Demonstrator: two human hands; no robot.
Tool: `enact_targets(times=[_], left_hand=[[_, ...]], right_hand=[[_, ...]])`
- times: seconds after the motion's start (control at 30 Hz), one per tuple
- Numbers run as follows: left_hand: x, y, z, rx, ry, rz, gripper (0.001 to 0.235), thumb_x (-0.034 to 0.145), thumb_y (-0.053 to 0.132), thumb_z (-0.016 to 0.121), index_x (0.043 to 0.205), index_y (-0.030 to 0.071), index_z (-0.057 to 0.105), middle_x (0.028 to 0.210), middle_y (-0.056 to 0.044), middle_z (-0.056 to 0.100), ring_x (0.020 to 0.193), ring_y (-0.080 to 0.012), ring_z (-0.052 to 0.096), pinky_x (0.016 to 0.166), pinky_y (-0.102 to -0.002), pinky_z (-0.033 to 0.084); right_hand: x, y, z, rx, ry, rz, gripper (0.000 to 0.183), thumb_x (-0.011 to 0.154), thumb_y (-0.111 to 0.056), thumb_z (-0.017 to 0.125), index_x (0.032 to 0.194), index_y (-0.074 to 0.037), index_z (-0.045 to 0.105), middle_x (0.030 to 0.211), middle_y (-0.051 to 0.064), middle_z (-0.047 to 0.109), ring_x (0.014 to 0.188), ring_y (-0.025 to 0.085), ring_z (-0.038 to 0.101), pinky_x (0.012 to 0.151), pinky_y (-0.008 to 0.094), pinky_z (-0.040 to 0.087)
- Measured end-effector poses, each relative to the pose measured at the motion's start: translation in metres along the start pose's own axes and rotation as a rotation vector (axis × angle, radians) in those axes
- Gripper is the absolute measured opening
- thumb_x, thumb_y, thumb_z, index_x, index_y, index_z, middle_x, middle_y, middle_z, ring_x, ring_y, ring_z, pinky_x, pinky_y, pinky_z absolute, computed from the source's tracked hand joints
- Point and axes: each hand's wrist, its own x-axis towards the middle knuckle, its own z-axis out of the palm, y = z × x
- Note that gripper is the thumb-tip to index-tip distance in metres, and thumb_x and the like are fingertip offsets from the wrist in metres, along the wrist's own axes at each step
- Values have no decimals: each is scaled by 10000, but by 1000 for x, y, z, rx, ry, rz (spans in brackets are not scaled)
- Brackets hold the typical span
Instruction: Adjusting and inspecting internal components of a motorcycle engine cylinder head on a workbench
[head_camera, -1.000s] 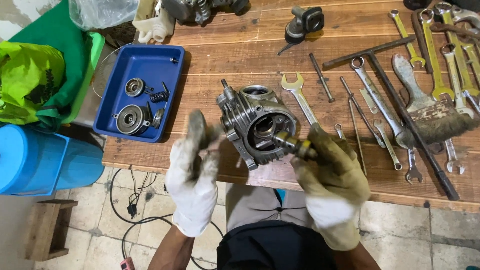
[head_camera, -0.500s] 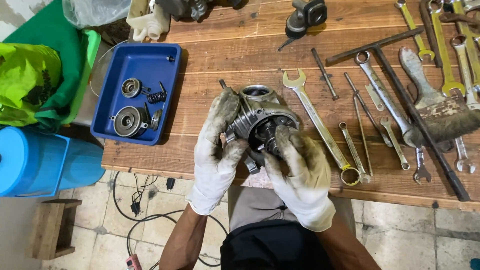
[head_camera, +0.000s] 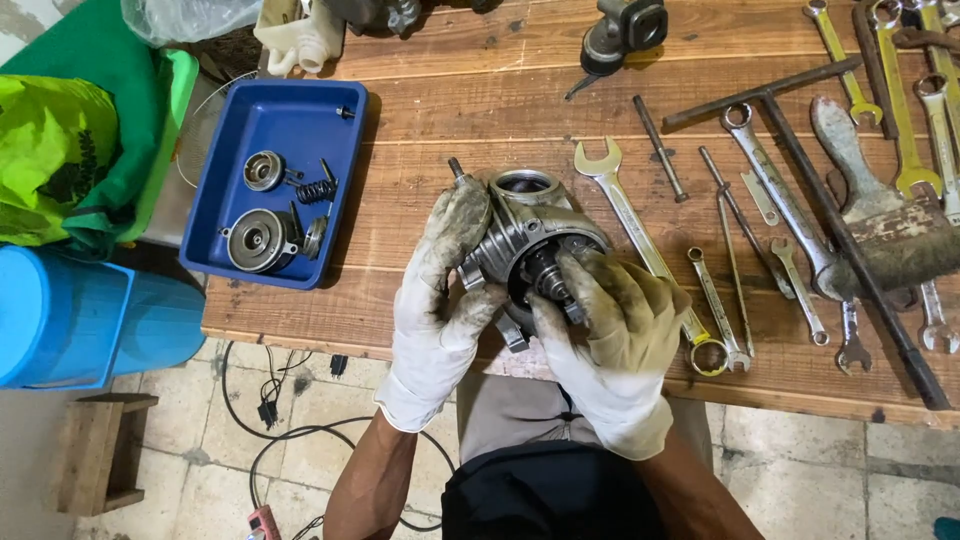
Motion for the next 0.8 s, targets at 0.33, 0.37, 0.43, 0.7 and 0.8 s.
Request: enact_targets(times=[0.33, 0.37, 0.43, 0.7, 0.8], left_hand=[[-1, -2, 2, -17, 5, -21, 535, 930, 340, 772, 1372, 69, 640, 1481, -163, 595, 1493, -352, 465, 1282, -516, 333], [-1, -2, 2, -19, 3, -24, 536, 932, 341, 771, 1375, 71, 637, 1485, -161, 592, 1496, -348, 460, 1284, -515, 330], [-1, -2, -5, 7, -68, -11, 546, 994, 363, 686, 1425, 48, 571, 1533, -174, 538, 1526, -356, 446, 1342, -535, 307], [-3, -3, -7, 28, -134, -9, 591, 1057, 424, 588, 1473, 14, 501, 1591, -197, 465, 1574, -378, 395, 1399, -553, 275], [-3, -3, -8, 31, -139, -7, 579, 1055, 407, 596, 1472, 17, 501, 1593, -201, 461, 1573, -384, 396, 1397, -555, 273]], right_hand=[[14, -3, -27, 22, -167, 68, 274, 974, -234, 730, 1224, -126, 756, 1060, 116, 657, 926, 308, 642, 784, 411, 528], [12, -3, -29, -67, -225, 75, 292, 993, -267, 715, 1264, -159, 740, 1065, 107, 663, 902, 290, 636, 750, 392, 522], [10, -5, -32, -201, -315, 86, 321, 1022, -316, 694, 1324, -208, 716, 1072, 93, 674, 866, 265, 626, 699, 364, 514], [15, 3, -30, -94, -673, 374, 585, 1012, -529, 453, 1411, -140, 633, 1099, 167, 692, 896, 298, 669, 636, 408, 549], [4, 9, -24, -241, -587, 156, 505, 1021, -500, 572, 1478, -285, 583, 1248, 140, 717, 992, 328, 658, 691, 416, 536]])
